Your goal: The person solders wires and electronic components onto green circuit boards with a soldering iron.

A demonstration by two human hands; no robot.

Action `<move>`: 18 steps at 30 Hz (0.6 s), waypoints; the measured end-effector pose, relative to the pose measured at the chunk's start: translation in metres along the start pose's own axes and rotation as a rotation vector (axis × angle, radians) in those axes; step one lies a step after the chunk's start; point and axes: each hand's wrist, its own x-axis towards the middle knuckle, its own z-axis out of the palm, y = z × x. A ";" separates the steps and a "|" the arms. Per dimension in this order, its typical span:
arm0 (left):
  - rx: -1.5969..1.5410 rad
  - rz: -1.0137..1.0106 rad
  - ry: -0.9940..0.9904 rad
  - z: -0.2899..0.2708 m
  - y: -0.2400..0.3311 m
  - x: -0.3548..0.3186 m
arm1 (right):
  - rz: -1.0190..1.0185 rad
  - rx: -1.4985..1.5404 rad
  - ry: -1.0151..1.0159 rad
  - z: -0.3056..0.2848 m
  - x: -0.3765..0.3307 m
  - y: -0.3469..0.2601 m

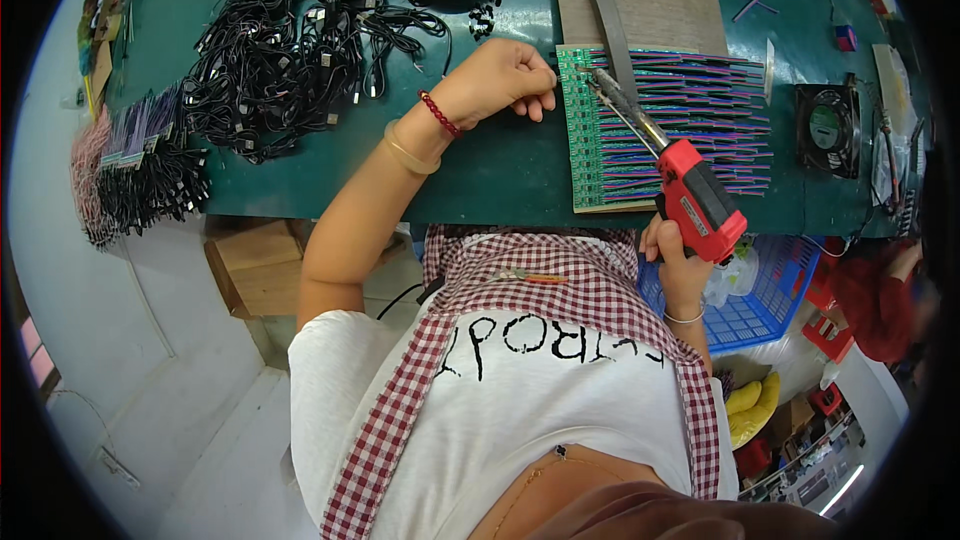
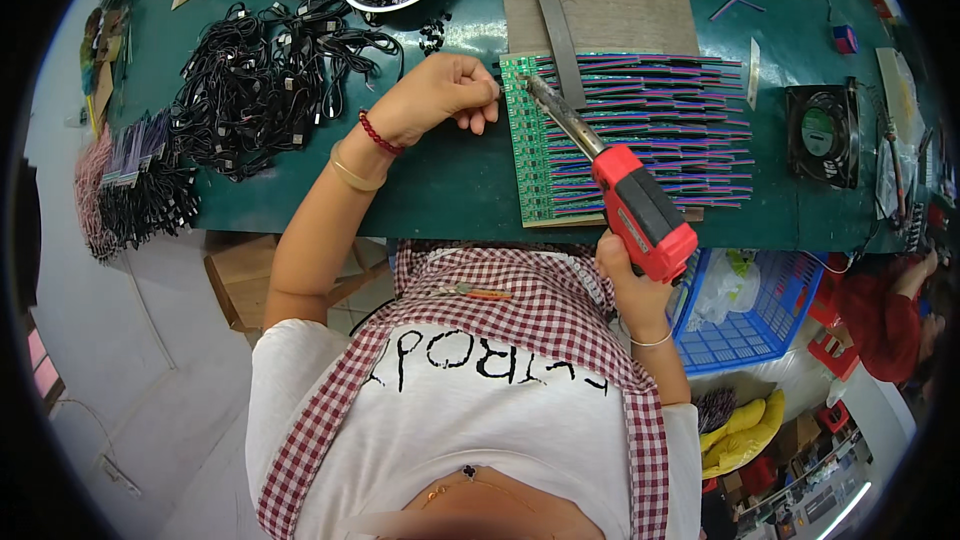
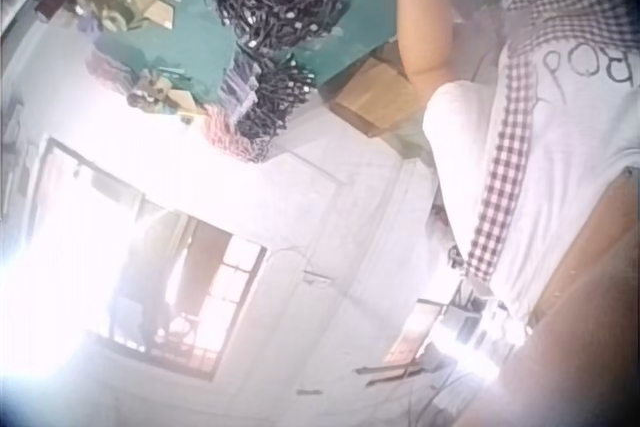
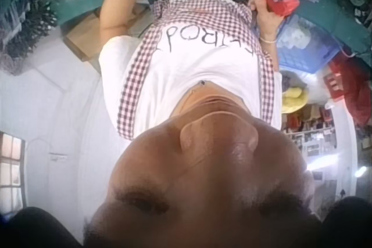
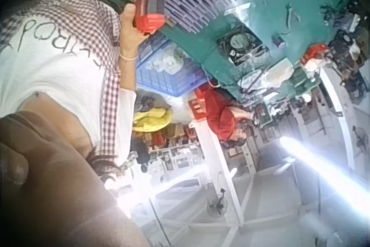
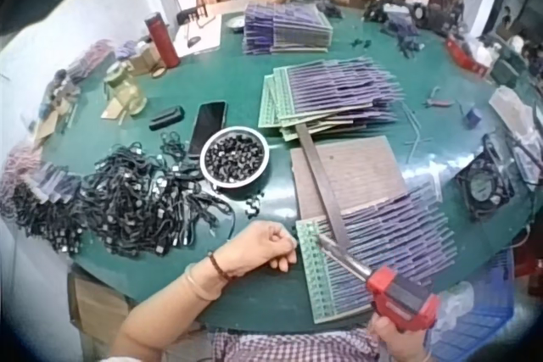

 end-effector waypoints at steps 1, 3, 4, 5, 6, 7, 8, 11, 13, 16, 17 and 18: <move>-0.001 -0.002 0.000 0.000 0.001 0.001 | 0.002 0.000 0.000 -0.001 -0.001 0.002; -0.005 -0.022 -0.013 0.000 0.003 0.003 | -0.001 -0.026 -0.013 -0.001 -0.001 0.004; -0.005 -0.023 -0.012 0.000 0.003 0.004 | 0.000 -0.026 -0.013 -0.001 -0.001 0.004; 0.013 -0.032 -0.018 -0.001 0.003 0.005 | 0.014 -0.010 -0.012 -0.001 -0.001 0.004; 0.032 -0.041 -0.023 -0.001 0.002 0.006 | 0.028 0.006 -0.012 0.000 -0.001 0.004; 0.031 -0.040 -0.023 -0.002 0.003 0.006 | 0.028 0.006 -0.012 -0.001 -0.001 0.005; 0.035 -0.050 -0.031 -0.002 0.003 0.006 | 0.019 -0.015 -0.021 -0.001 -0.001 0.006; 0.043 -0.053 -0.052 -0.006 0.003 0.008 | 0.009 -0.061 -0.046 -0.004 0.000 0.012; 0.046 -0.046 -0.065 -0.007 0.003 0.009 | 0.009 -0.088 -0.064 -0.004 0.000 0.014; 0.061 -0.042 -0.074 -0.007 0.003 0.009 | -0.005 -0.080 -0.042 -0.001 0.001 0.013; 0.061 -0.048 -0.073 -0.007 0.004 0.009 | 0.011 -0.065 -0.008 0.003 0.001 0.009; 0.060 -0.054 -0.073 -0.006 0.004 0.009 | 0.028 -0.050 0.026 0.005 0.001 0.007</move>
